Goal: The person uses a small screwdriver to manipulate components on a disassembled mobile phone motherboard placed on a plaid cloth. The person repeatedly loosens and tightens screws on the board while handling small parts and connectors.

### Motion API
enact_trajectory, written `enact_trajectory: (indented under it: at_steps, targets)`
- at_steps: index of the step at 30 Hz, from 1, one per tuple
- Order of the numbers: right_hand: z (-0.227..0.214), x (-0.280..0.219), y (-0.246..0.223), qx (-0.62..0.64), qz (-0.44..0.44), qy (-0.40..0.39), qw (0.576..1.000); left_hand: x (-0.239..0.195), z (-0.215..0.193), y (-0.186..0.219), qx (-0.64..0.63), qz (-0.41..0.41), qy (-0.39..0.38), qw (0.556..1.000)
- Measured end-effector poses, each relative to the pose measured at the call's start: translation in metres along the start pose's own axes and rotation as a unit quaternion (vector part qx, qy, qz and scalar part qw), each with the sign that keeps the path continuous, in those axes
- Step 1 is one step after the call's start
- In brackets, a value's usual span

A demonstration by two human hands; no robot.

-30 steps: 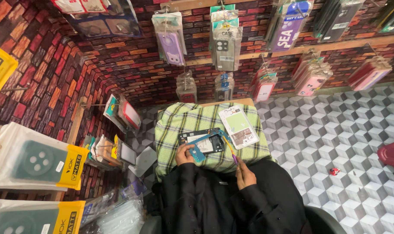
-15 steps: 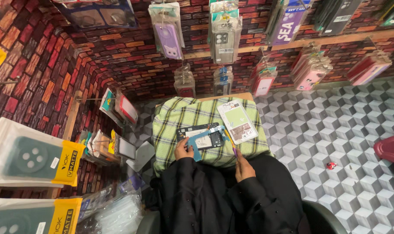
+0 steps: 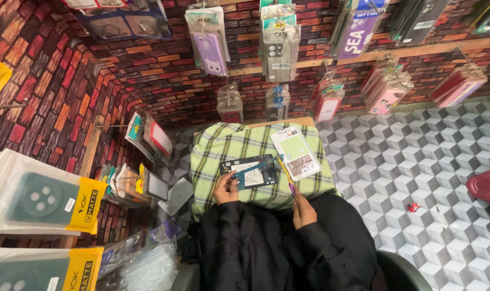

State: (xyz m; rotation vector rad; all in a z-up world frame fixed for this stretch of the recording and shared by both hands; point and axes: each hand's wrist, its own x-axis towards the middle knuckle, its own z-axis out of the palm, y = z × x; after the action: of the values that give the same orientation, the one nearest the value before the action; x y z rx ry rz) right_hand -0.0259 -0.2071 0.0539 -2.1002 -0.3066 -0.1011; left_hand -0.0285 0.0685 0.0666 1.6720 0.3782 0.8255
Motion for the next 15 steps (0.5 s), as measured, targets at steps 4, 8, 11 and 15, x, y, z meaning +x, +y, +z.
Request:
enact_trajectory:
  at_steps: [4,8,11,15]
  targets:
    - [-0.005,0.001,-0.008,0.025,0.041,0.010,0.999,-0.005,-0.003,0.029,0.089,0.150,0.058,0.983]
    - [-0.007,0.000,-0.013,0.029,0.045,0.006,0.999,-0.004,0.001,0.021,0.105,0.150,0.072,0.981]
    - [-0.005,0.000,-0.012,0.028,0.063,-0.016,0.998,-0.001,0.002,-0.007,0.145,0.087,0.087,0.982]
    - [-0.002,-0.001,-0.006,0.009,0.058,-0.016,0.998,0.000,0.001,-0.044,0.207,-0.040,0.054,0.976]
